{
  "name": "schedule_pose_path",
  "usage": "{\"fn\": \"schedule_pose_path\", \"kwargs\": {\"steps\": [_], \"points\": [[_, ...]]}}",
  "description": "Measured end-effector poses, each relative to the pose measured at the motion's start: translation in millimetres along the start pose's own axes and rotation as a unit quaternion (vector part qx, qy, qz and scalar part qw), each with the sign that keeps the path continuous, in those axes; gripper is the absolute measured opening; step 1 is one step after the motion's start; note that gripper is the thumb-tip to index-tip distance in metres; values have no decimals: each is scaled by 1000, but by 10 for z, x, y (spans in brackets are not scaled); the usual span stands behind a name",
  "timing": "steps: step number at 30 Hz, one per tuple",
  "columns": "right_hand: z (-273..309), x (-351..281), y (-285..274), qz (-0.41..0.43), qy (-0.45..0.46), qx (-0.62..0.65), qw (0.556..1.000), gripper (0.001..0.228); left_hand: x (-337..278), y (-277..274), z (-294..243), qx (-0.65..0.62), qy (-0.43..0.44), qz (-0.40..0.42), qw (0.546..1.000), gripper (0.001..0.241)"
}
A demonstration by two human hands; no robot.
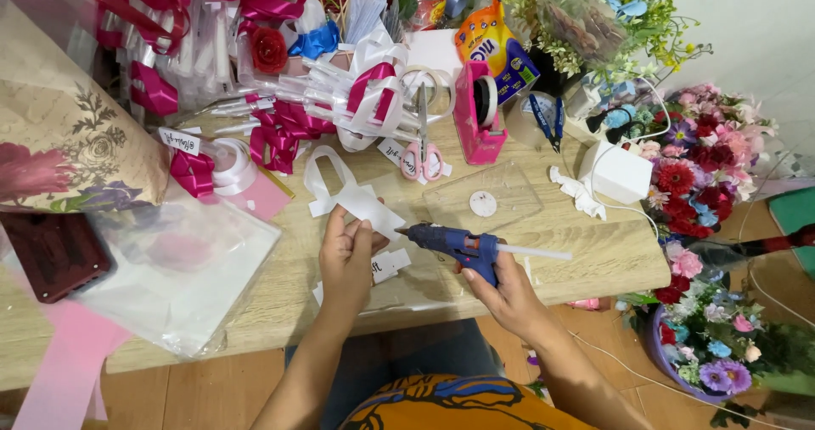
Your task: The person assembles clear plastic gift bags by attaching white paper labels to the handles using a hot glue gun. They apply glue to the label, press it onto the handle, and then fold the bag to secure it.
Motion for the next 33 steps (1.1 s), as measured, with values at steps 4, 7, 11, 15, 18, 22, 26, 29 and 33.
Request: {"fn": "schedule_pose_path", "kwargs": {"steps": [4, 7, 11, 15, 18, 22, 26, 29, 33], "points": [[68, -5, 28, -6, 11, -10, 1000, 17, -58, 114, -277, -14, -8, -7, 1000, 47], [-23, -21, 35, -18, 4, -16, 1000, 24, -85, 151, -335, -23, -11, -16, 1000, 47], [-47, 2, 45, -71, -1, -52, 996, 34, -128, 142, -303, -14, 6, -18, 1000, 43], [-58, 190, -98, -180, 46, 158, 970, 24, -194, 94, -229, 84, 164, -16, 983, 31], [-382, 302, -383, -243, 112, 151, 952, 16, -231, -25, -199, 273, 393, -7, 878, 16], [-914, 357, -697, -202, 149, 104, 962, 18, -273, -173, -83, 407, 529, -11, 745, 10], [-811, 401, -605, -196, 213, 90, 953, 30, -292, -279, -50, 433, 569, -46, 698, 7], [-850, 413, -567, -192, 227, 85, 951, 29, -252, -398, 92, 426, 569, -77, 699, 6], [-1276, 424, -672, -182, 224, 9, 958, 27, -170, -594, 368, 411, 538, -117, 726, 7]]}}
Point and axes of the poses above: each hand's wrist, its own x-axis towards the middle knuckle, its own y-axis out of the palm, z = x × y, the point moved 1 cm from there along x, towards the middle knuckle, and after that the axes turned 3 degrees about -z, right-handed, at the moved point
